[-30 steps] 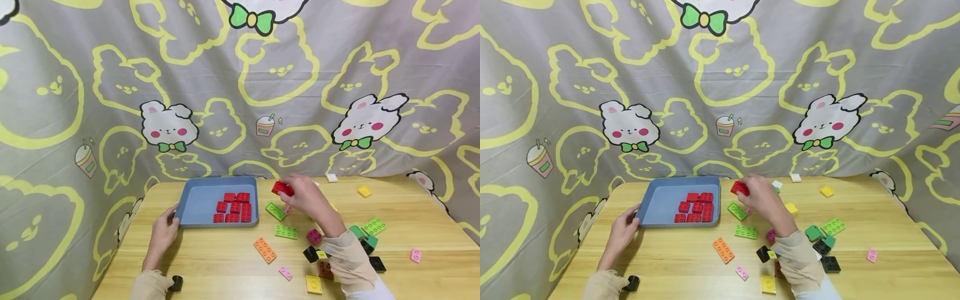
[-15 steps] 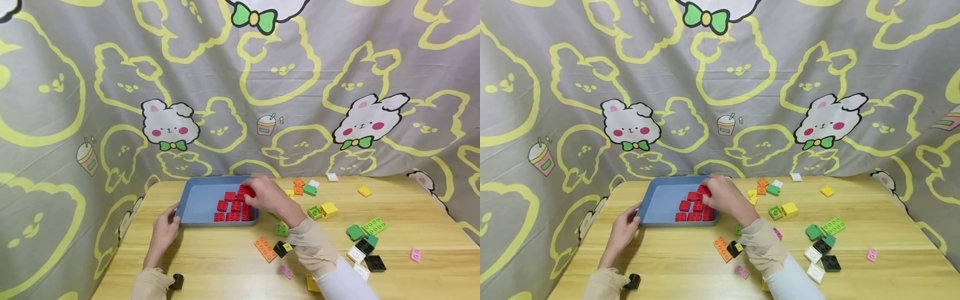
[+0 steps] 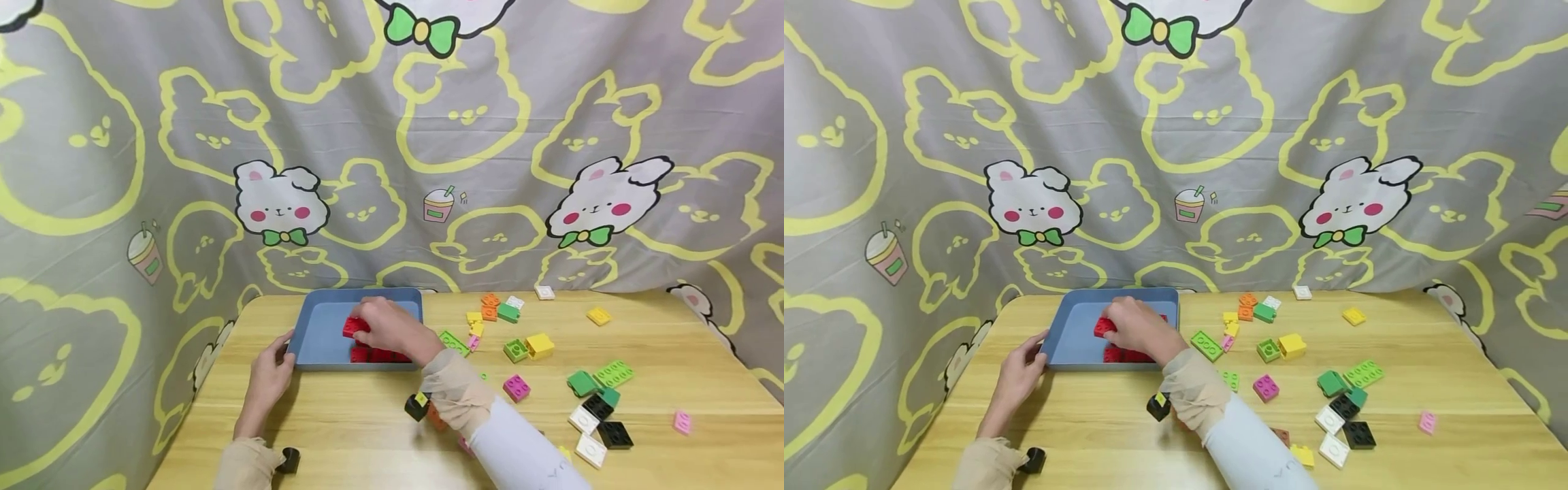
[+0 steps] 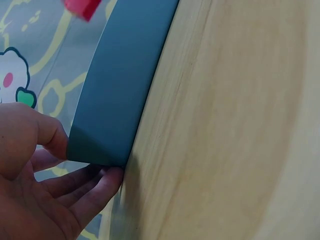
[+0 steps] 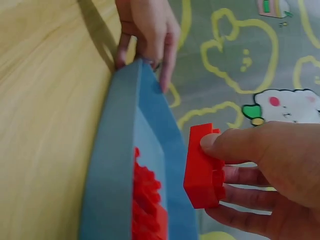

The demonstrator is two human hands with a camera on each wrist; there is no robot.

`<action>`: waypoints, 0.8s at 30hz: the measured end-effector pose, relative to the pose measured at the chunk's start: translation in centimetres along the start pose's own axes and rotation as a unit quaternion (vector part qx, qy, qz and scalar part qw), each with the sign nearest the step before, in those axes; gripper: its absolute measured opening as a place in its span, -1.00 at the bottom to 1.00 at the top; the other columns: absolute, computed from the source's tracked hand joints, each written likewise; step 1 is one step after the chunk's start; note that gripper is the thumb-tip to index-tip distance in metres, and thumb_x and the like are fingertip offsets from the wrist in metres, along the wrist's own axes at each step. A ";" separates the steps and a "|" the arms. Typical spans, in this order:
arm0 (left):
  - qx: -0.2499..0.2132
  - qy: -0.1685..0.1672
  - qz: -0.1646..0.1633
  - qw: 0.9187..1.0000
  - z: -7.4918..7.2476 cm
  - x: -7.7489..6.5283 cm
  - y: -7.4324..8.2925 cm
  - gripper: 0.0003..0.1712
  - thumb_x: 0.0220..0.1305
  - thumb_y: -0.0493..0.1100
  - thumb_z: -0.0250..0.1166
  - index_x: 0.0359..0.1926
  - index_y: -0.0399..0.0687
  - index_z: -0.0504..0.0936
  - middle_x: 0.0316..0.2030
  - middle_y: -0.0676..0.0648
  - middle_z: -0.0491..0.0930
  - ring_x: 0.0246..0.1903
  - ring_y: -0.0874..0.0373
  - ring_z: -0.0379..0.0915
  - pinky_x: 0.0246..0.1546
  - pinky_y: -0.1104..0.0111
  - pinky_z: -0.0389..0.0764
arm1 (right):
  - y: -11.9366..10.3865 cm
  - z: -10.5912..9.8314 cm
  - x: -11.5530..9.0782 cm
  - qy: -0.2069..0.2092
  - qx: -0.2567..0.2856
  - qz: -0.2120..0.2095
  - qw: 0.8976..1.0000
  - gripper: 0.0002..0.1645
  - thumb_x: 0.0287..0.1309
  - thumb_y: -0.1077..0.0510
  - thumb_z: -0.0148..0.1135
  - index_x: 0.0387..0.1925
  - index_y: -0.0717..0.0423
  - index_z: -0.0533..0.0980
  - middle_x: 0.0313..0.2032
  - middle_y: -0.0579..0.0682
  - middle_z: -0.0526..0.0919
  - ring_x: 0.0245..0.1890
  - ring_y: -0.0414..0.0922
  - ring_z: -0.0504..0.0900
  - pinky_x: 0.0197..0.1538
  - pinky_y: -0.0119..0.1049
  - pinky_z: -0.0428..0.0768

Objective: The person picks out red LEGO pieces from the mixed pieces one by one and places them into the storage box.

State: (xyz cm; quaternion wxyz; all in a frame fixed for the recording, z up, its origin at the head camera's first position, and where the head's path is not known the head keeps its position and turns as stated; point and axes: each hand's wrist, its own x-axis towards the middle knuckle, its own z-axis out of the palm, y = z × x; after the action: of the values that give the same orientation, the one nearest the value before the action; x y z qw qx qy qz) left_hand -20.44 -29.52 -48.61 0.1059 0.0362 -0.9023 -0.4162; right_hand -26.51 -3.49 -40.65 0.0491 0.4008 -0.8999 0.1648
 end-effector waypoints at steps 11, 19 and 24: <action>-0.002 -0.003 0.000 1.000 -0.4 0.0 0.0 -0.41 0.37 -0.41 0.05 0.42 -0.33 0.42 0.15 -0.50 0.56 0.13 -0.30 0.54 0.19 -0.08 0.50 | -1.0 1.0 2.8 -0.041 0.025 0.010 0.999 -0.72 0.24 0.10 0.44 -0.05 0.11 0.72 -0.31 -0.12 0.66 -0.33 -0.21 0.51 -0.30 -0.46 0.47; -0.009 -0.001 0.005 1.000 -0.2 0.3 0.0 -0.42 0.37 -0.41 0.07 0.40 -0.35 0.45 0.14 -0.48 0.57 0.13 -0.29 0.54 0.19 -0.08 0.50 | -1.6 2.2 3.8 -0.052 0.038 0.027 0.998 -0.76 0.20 0.13 0.47 -0.11 0.11 0.74 -0.30 -0.12 0.70 -0.33 -0.21 0.53 -0.28 -0.43 0.50; -0.010 0.002 0.000 1.000 -0.2 0.3 0.0 -0.43 0.36 -0.43 0.08 0.39 -0.35 0.46 0.13 -0.48 0.58 0.13 -0.28 0.55 0.19 -0.08 0.50 | -2.1 3.0 4.5 -0.058 0.043 0.034 0.997 -0.70 0.17 0.10 0.51 -0.06 0.10 0.75 -0.20 -0.10 0.74 -0.26 -0.23 0.59 -0.17 -0.43 0.56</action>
State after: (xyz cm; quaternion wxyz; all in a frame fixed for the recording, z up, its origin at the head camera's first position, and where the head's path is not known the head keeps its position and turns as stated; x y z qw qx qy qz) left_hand -20.68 -29.70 -48.43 0.1080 0.0355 -0.8978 -0.4255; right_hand -27.84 -8.98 -41.98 -0.0256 0.3810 -0.9063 0.1813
